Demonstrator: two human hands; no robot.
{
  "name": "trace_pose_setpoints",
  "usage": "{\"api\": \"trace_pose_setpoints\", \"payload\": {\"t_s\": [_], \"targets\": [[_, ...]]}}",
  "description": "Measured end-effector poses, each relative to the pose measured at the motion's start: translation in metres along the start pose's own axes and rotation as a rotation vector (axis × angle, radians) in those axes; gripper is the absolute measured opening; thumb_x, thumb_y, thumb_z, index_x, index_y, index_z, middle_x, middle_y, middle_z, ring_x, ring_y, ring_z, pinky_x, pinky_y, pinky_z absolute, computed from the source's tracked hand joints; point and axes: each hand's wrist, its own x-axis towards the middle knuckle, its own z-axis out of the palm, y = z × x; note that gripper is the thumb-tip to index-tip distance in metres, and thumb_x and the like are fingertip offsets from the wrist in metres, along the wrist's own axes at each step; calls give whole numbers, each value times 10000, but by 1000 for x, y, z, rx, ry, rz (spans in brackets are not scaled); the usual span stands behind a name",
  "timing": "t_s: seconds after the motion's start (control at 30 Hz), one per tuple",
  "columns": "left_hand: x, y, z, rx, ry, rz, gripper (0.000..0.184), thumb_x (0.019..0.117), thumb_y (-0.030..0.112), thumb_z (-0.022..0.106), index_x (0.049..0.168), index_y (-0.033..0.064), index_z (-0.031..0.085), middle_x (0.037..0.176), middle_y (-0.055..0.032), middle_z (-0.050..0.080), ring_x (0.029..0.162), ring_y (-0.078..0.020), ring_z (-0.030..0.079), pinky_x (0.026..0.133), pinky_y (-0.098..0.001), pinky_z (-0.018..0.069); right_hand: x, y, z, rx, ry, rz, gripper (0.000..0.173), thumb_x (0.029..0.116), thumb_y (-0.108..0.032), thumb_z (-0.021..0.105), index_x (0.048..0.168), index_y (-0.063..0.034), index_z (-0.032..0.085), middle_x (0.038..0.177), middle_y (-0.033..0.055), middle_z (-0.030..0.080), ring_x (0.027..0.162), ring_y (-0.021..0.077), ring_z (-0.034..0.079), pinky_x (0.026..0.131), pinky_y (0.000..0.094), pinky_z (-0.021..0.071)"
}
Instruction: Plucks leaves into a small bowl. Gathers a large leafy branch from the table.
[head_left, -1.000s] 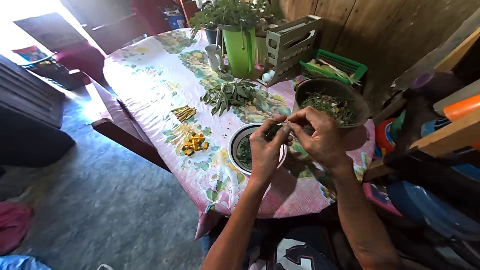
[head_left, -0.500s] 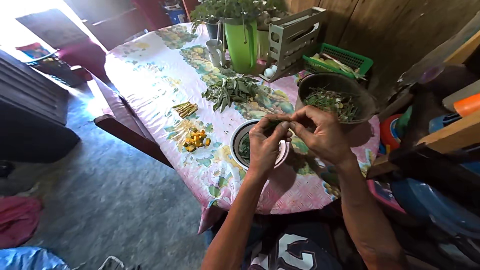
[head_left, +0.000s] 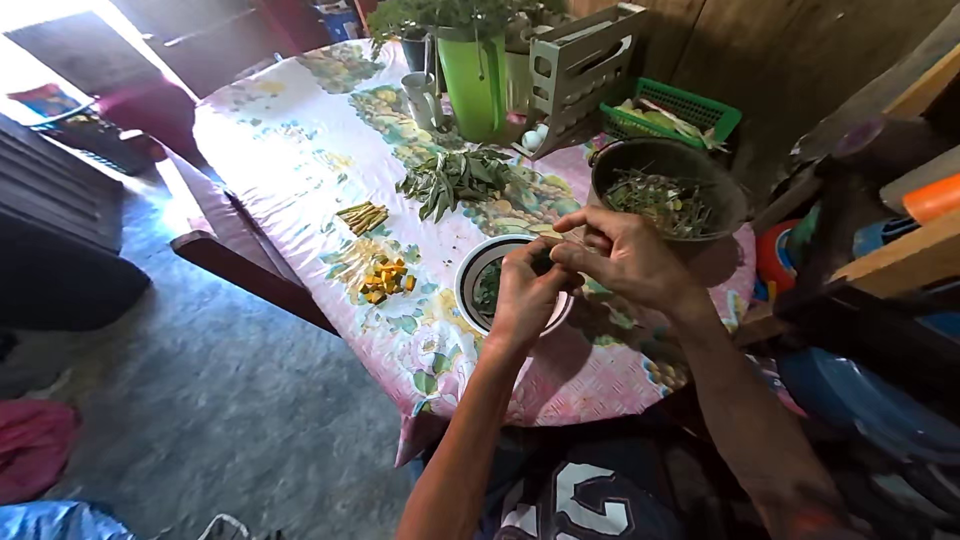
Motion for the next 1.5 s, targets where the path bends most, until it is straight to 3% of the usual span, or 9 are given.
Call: {"api": "trace_pose_setpoints", "payload": {"t_s": [0.17,0.37,0.43,0.6,0.73,0.87,1.03,1.17,1.5], "targets": [[1,1,4,19,-3,-32,74,984,6,619,1041,7,667,815,-99,676,628,-139,642,594,-283,581,10,6,5,-4,-2,-42,124,992,-228,661,968,-108,683,587,-17,475,434,85,379,395,231,329],[11,1,11,-23,-77,-109,127,1006,64,625,1127,41,655,870,-98,674,650,-139,650,616,-288,595,35,21,-2,-110,39,-50,217,1065,-227,495,1004,-83,645,776,-6,591,657,61,563,616,258,495],[14,0,16,-55,-83,-122,151,1012,66,617,1156,50,657,866,-87,662,637,-124,638,605,-269,587,39,27,-13,-16,87,-20,249,1077,-215,448,1037,-50,630,773,4,556,606,69,512,561,261,462],[15,-13,13,-113,-49,-121,167,1011,70,617,1172,61,663,927,-82,662,694,-130,644,658,-294,597,57,49,-87,12,253,301,279,1089,-272,384,1054,-84,588,746,-35,499,525,58,435,474,252,423],[12,-18,11,-138,-13,-139,140,999,51,629,1130,44,677,912,-85,668,699,-137,650,668,-299,599,77,63,-116,-395,259,728,379,1053,-288,424,1047,35,621,951,233,604,769,350,600,676,579,481],[11,-17,16,-160,-20,-147,151,991,48,644,1139,41,674,897,-102,673,699,-146,657,671,-298,599,107,54,-89,-404,45,880,425,1065,-369,450,1168,10,614,995,201,686,767,283,714,690,486,600],[3,-11,-4,-189,54,-157,146,994,44,634,1135,41,672,858,-107,668,674,-144,641,654,-287,584,106,22,-103,-463,138,693,459,1106,-357,357,1333,-34,592,1235,258,631,989,391,701,797,594,577],[2,-11,-10,-247,72,-168,127,995,38,627,1120,50,644,833,-101,656,667,-141,641,646,-280,585,73,38,-118,-559,144,449,409,1087,-262,436,1353,9,585,1189,268,660,996,405,701,871,612,559],[-2,-14,-3,-288,14,-185,105,998,39,617,1100,57,623,804,-88,649,660,-125,638,649,-270,578,55,79,-81,-584,-36,170,189,992,-138,629,1115,-43,736,1083,178,711,1049,323,680,960,538,506]]}}
